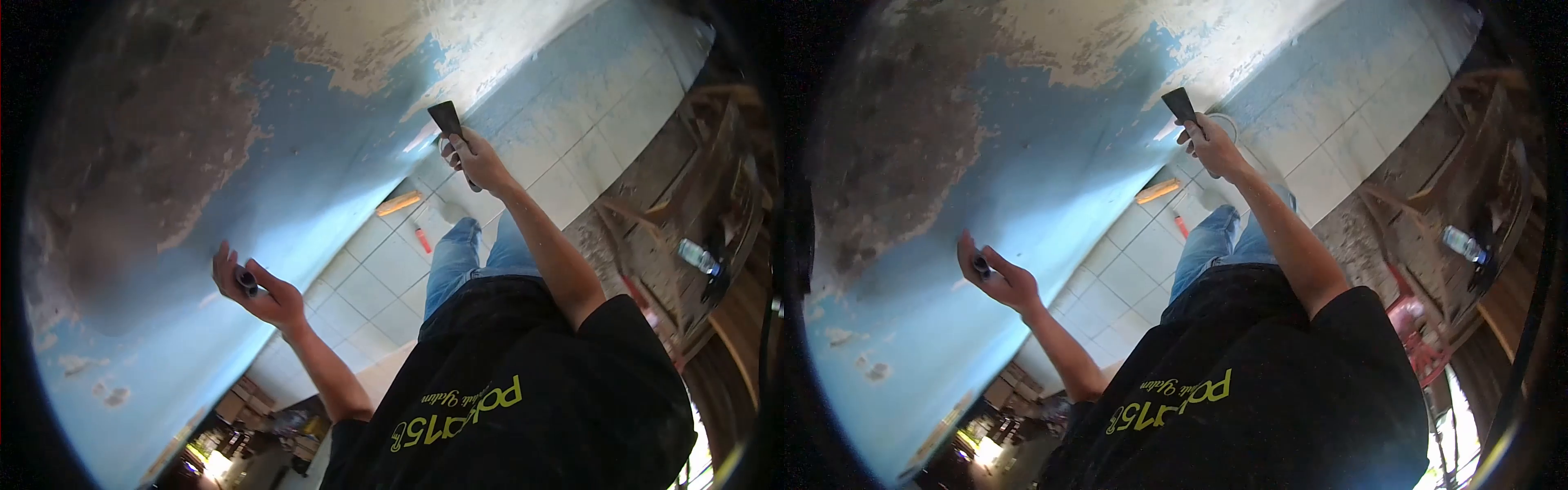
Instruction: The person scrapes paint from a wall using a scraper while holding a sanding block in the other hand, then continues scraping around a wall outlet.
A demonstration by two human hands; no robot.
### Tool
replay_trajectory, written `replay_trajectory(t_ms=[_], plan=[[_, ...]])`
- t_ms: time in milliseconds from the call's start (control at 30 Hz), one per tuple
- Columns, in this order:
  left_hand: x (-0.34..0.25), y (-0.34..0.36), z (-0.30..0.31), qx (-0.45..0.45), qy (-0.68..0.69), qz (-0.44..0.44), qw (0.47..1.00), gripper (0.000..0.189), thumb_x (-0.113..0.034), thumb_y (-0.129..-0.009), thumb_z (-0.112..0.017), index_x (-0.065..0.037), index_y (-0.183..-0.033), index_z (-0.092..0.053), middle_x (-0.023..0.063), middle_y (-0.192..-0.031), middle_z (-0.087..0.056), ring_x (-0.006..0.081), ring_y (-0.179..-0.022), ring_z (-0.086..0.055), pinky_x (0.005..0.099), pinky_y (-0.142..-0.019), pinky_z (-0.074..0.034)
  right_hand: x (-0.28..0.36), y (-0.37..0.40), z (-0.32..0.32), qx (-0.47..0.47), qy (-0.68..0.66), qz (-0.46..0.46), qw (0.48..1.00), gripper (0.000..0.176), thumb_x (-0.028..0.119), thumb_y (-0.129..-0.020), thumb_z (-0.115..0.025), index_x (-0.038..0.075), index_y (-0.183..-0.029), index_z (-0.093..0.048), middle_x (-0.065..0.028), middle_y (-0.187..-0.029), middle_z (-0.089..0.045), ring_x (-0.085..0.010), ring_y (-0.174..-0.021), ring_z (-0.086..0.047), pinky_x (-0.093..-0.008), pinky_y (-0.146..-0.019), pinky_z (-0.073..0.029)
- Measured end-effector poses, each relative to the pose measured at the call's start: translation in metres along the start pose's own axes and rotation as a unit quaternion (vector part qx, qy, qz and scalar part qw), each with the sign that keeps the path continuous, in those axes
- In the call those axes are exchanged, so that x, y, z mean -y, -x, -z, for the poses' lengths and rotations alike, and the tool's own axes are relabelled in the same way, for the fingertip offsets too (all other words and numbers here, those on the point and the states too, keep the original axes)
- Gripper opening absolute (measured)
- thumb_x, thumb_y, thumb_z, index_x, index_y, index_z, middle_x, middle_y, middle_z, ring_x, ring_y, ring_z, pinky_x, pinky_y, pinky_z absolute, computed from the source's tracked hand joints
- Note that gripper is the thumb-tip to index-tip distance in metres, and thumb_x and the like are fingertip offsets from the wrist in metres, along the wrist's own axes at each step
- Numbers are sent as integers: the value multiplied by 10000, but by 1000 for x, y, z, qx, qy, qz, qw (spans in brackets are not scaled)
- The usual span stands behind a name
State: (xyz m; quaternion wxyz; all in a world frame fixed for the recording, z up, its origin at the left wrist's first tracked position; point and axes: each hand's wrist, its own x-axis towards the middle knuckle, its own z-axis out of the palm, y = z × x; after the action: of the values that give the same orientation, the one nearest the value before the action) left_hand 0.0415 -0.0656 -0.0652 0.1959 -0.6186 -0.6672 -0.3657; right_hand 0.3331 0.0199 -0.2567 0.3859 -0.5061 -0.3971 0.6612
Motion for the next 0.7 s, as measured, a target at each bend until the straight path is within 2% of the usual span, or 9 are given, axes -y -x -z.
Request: replay_trajectory(t_ms=[133, 200, 267, 333, 367, 433, 567, 633, 700], plan=[[-16, -49, -14, -59, 44, -120, 990, 196, -79, -912, -492, 56, -1051, -461, 151, -1040, -464, 226, -916, -510, 316, -720, -439, 1, -26, 16, -43, 77, 63, 994, 383, 358, -949, -438, 7, -966, -591, -23, -665, -535, -129, -554, -492, -288, -530, -406], [-37, -87, -27, -107, 66, -161, 979, 215, -87, -888, -537, 42, -1048, -475, 140, -1006, -464, 218, -845, -500, 324, -728, -407, 12, -40, 28, -39, 99, 10, 994, 453, 418, -931, -445, 0, -878, -611, -41, -628, -541, -144, -548, -502, -303, -533, -407], [-42, -128, -33, -146, -122, -322, 927, 248, -109, -863, -578, 14, -1057, -485, 127, -996, -482, 195, -818, -475, 318, -745, -343, 15, -53, 35, -40, 116, -44, 991, 532, 478, -913, -452, -7, -791, -632, -58, -590, -548, -159, -542, -512, -318, -537, -407], [-55, -165, -47, -213, -63, -402, 888, 309, -207, -821, -636, -33, -1045, -513, 57, -939, -520, 166, -827, -454, 296, -760, -281, 13, -68, 42, -80, 143, 36, 986, 645, 580, -873, -459, -8, -660, -617, -30, -524, -495, -116, -500, -471, -266, -490, -373], [-53, -173, -48, -210, -69, -397, 891, 309, -207, -821, -636, -33, -1045, -513, 57, -939, -520, 166, -827, -454, 296, -760, -281, 10, -74, 45, -97, 161, 56, 981, 668, 597, -867, -451, -5, -625, -608, -52, -521, -510, -137, -525, -500, -290, -503, -383], [-39, -182, -49, -227, -313, -403, 830, 336, -297, -788, -657, -73, -1010, -542, -15, -876, -545, 136, -822, -455, 287, -755, -272, 8, -81, 48, -103, 157, 58, 980, 668, 599, -865, -452, -6, -633, -611, -52, -521, -511, -136, -526, -497, -291, -503, -382], [-26, -187, -55, -262, -256, -414, 833, 341, -367, -779, -643, -105, -979, -560, -55, -880, -560, 113, -792, -465, 314, -746, -278, -2, -104, 58, -115, 168, 77, 976, 644, 591, -859, -473, -1, -648, -615, -56, -530, -526, -138, -538, -493, -295, -520, -385], [-22, -186, -55, -186, -129, -361, 905, 328, -384, -802, -616, -98, -950, -555, -43, -835, -562, 100, -729, -462, 356, -737, -277, -6, -110, 60, -114, 187, 81, 972, 638, 587, -858, -479, 0, -649, -613, -59, -534, -531, -139, -542, -493, -296, -526, -386], [-24, -188, -55, -196, -122, -388, 892, 333, -393, -809, -608, -90, -934, -547, -41, -780, -545, 104, -705, -455, 360, -728, -283, -7, -117, 64, -92, 213, 47, 971, 629, 606, -838, -479, 18, -721, -667, -116, -624, -634, -254, -624, -626, -355, -614, -466]])
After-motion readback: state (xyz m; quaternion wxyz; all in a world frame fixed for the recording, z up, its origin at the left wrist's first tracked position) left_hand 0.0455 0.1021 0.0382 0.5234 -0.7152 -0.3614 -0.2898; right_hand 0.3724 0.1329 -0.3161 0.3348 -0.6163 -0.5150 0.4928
